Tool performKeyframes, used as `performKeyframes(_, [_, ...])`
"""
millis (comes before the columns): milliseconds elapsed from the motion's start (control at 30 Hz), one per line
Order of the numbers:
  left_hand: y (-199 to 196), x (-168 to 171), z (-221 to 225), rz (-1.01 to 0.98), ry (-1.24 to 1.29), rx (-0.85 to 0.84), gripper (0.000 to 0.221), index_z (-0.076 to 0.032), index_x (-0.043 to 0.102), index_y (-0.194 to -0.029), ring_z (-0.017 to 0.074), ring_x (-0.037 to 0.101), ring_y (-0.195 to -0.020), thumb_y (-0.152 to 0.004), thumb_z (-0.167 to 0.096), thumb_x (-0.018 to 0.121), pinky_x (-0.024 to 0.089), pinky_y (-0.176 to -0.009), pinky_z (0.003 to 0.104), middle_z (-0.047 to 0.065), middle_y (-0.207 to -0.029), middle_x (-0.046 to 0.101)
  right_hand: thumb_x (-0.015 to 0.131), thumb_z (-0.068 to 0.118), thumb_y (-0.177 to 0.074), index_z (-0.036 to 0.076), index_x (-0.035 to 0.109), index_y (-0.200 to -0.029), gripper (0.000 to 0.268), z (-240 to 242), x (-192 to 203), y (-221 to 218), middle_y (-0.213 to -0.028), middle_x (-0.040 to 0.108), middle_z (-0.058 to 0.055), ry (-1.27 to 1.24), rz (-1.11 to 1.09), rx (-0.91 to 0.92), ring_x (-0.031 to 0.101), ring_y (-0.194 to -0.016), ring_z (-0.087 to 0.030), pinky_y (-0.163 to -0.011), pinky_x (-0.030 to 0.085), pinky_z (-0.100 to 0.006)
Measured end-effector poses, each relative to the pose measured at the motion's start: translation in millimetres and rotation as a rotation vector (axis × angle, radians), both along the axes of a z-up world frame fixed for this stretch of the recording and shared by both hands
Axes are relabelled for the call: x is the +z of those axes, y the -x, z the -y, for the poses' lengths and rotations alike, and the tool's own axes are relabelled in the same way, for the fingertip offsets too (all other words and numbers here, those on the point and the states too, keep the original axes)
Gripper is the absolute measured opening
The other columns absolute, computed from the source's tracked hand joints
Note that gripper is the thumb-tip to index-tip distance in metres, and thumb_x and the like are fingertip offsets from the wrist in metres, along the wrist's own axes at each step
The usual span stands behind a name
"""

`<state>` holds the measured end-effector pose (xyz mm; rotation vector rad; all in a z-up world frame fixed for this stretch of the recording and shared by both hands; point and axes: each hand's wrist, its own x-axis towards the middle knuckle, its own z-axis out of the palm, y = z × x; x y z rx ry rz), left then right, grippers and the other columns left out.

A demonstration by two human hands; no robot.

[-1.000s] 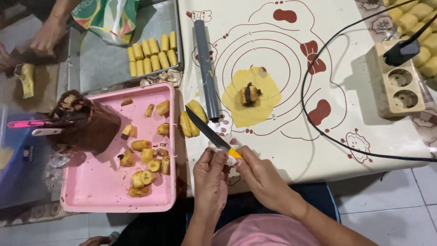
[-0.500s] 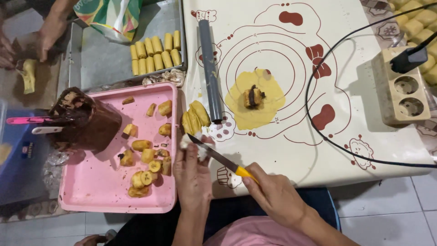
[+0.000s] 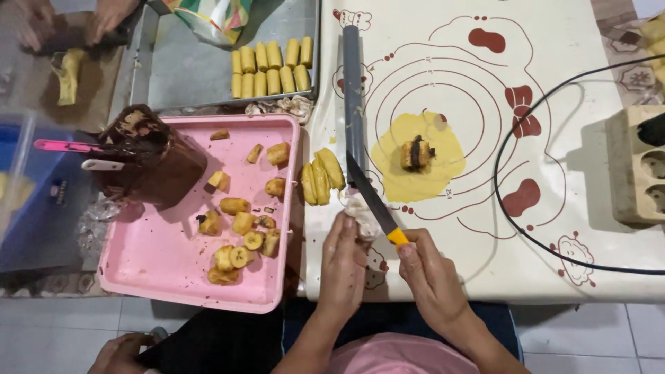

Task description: Assemble banana chocolate rolls by dipping banana pieces in chocolate and rolling them in dough sheets

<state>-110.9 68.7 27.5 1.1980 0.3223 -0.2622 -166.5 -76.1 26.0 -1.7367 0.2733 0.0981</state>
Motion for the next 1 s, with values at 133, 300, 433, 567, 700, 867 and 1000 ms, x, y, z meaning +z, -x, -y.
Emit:
performKeyframes(133, [1.9,-14.7,-7.4,0.084,0.479,-0.157,0.025,0.001,0.057,-0.126,0.0096,0.059,-0.091,-0.106,-0.011,0.050,0.049,-0.086,0.025,0.006,-0.103,0.062,0.045,0.027,-0.105,0.004,0.059,-0.116,0.029,-3.7,-3.5,-12.1,-0.061,0.052,0.000,-0.185,0.003,0.018,0.044,-0.052,-0.009,-0.048,0.036,-0.025])
performKeyframes(300, [1.0,-14.8,-11.9,0.034,0.639,-0.146,0.042,0.004,0.051,-0.142,0.0208,0.068,-0.110,-0.101,-0.006,0.055,0.055,-0.102,0.030,0.017,-0.128,0.066,0.045,0.023,-0.108,0.003,0.052,-0.108,0.021,0.3,-15.9,-19.0,-0.056,0.040,-0.001,-0.777,-0.129,0.014,0.023,-0.042,-0.007,-0.034,0.017,-0.023])
performKeyframes(433, [4.0,-17.0,-5.7,0.082,0.369,-0.135,0.040,0.007,0.058,-0.136,0.0087,0.063,-0.095,-0.098,-0.002,0.062,0.049,-0.087,0.021,0.011,-0.112,0.071,0.047,0.026,-0.105,0.003,0.061,-0.116,0.029,-1.4,-9.6,-18.2,-0.059,0.049,-0.002,-0.398,-0.073,0.023,0.036,-0.048,-0.009,-0.044,0.027,-0.025])
performKeyframes(567, [-0.4,-9.9,-2.6,0.046,0.196,-0.100,0.030,0.009,0.064,-0.121,0.0109,0.067,-0.086,-0.092,0.003,0.068,0.052,-0.077,0.021,0.014,-0.104,0.075,0.046,0.025,-0.102,0.014,0.060,-0.122,0.027,-2.9,5.1,-18.3,-0.059,0.064,-0.003,0.171,-0.028,0.075,0.055,-0.050,-0.015,-0.051,0.044,-0.033])
performKeyframes(700, [-4.8,1.9,-4.9,0.084,0.109,-0.145,0.023,0.004,0.067,-0.116,0.0114,0.065,-0.087,-0.093,-0.001,0.068,0.053,-0.078,0.023,0.012,-0.105,0.075,0.039,0.040,-0.101,0.019,0.049,-0.132,0.038,-3.3,1.5,-15.7,-0.065,0.074,-0.005,0.347,-0.076,0.190,0.070,-0.049,-0.024,-0.052,0.049,-0.041])
performKeyframes(867, [-2.4,3.6,-6.8,0.062,0.267,-0.142,0.018,0.007,0.063,-0.113,0.0217,0.071,-0.093,-0.097,-0.001,0.062,0.057,-0.080,0.028,0.025,-0.106,0.075,0.052,0.036,-0.098,0.022,0.050,-0.133,0.037,4.0,-2.8,-9.8,-0.076,0.084,0.000,0.446,0.013,0.245,0.081,-0.058,-0.026,-0.049,0.056,-0.041])
performKeyframes(1000, [-14.3,0.5,-18.9,0.009,0.339,-0.136,0.015,0.001,0.062,-0.109,0.0342,0.073,-0.108,-0.097,-0.008,0.064,0.061,-0.076,0.034,0.024,-0.104,0.075,0.051,0.035,-0.099,0.023,0.055,-0.125,0.029,11.7,-3.7,-1.1,-0.062,0.076,-0.001,0.475,0.068,0.219,0.075,-0.048,-0.025,-0.048,0.053,-0.040])
